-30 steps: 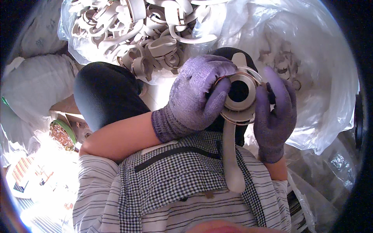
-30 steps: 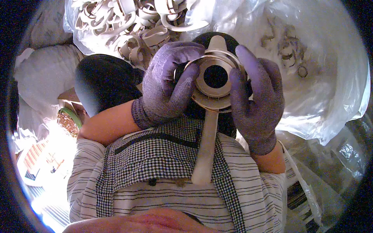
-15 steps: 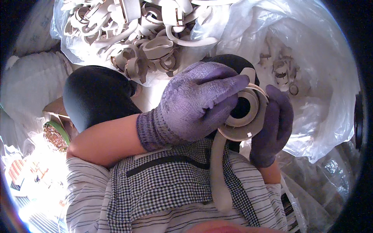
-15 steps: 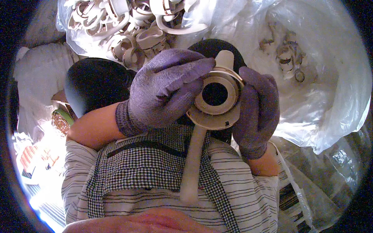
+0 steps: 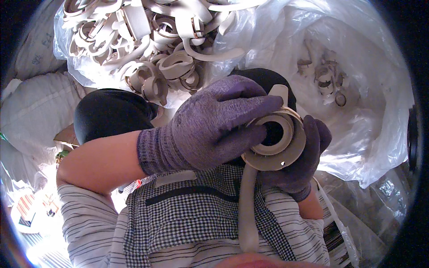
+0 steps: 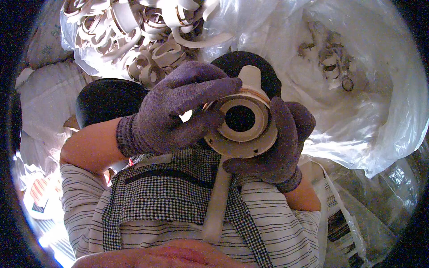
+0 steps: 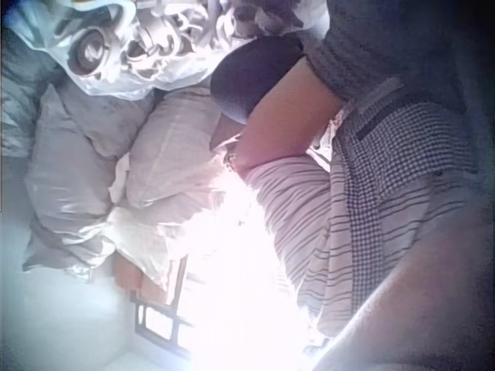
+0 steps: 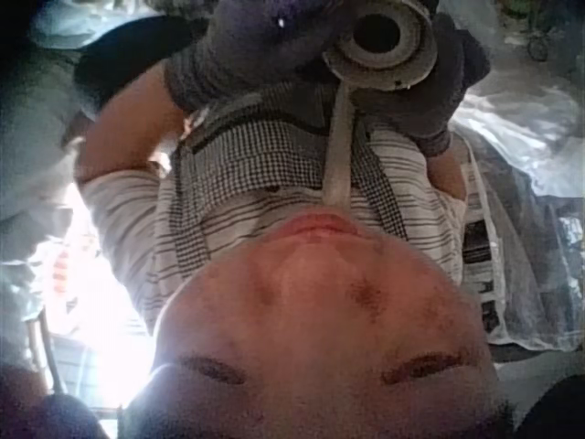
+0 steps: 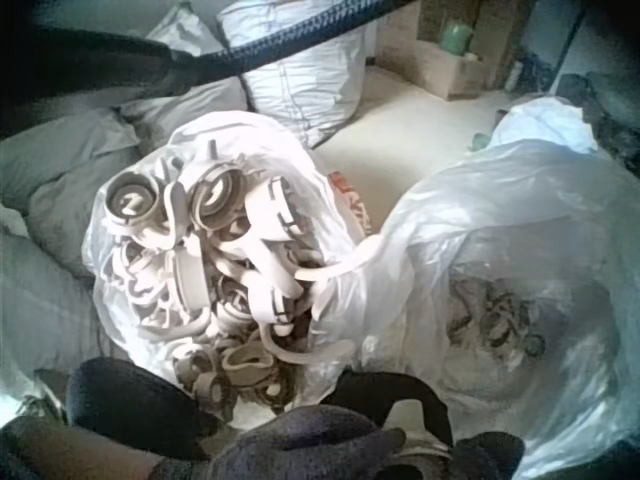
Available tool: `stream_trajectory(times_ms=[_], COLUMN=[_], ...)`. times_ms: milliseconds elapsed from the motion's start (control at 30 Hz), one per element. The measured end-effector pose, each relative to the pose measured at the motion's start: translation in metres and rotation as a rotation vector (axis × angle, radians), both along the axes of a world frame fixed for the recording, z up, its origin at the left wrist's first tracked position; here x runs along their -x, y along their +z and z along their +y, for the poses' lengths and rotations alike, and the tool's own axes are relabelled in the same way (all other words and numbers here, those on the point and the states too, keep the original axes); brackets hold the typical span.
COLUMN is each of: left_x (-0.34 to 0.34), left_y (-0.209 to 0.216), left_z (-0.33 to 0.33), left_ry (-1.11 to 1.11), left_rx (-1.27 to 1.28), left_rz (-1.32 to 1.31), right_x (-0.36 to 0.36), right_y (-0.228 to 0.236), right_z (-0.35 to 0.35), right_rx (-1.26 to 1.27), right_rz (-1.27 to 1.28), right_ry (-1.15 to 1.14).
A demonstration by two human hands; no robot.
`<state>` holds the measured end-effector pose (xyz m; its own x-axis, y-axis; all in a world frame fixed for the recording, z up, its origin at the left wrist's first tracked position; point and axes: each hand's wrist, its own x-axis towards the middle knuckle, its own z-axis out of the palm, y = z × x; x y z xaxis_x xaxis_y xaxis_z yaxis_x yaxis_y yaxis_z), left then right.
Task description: The person sits on the floor and repeatedly picks up white plastic components and copper wire rings. They insert the rings into the plastic parts by hand and place the assembled units into a nearby bag.
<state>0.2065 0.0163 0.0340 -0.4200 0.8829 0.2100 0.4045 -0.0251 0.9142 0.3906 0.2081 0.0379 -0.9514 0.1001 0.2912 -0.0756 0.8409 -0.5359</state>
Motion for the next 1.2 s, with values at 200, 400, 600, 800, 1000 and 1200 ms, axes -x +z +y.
stream_trajectory(times_ms=[200,400,600,800,1000,1200], left_x=[0.002,-0.012,-0.014,-0.013,-0.009,-0.032], left_y=[-0.004,-0.013,-0.015,-0.010,0.033,0.034], left_z=[-0.003,0.002,0.006,0.004,0.019,0.020], left_ry=[-0.032,0.079,0.128,0.084,0.066,0.167], left_rx=[-0.024,-0.014,-0.022,-0.018,0.056,-0.021], left_rz=[0.150,0.221,0.238,0.294,0.492,0.406], right_x=[0.009,0.011,0.029,0.036,0.031,0.018], right_y=[-0.003,-0.023,-0.004,-0.021,-0.021,-0.029], right_z=[-0.001,0.006,0.019,0.028,0.024,0.019], right_rx=[0.196,0.335,0.228,0.303,0.379,0.644], right_rz=[-0.020,-0.064,-0.067,-0.057,-0.133,-0.222], right_ry=[0.007,0.022,0.159,0.278,0.216,-0.006])
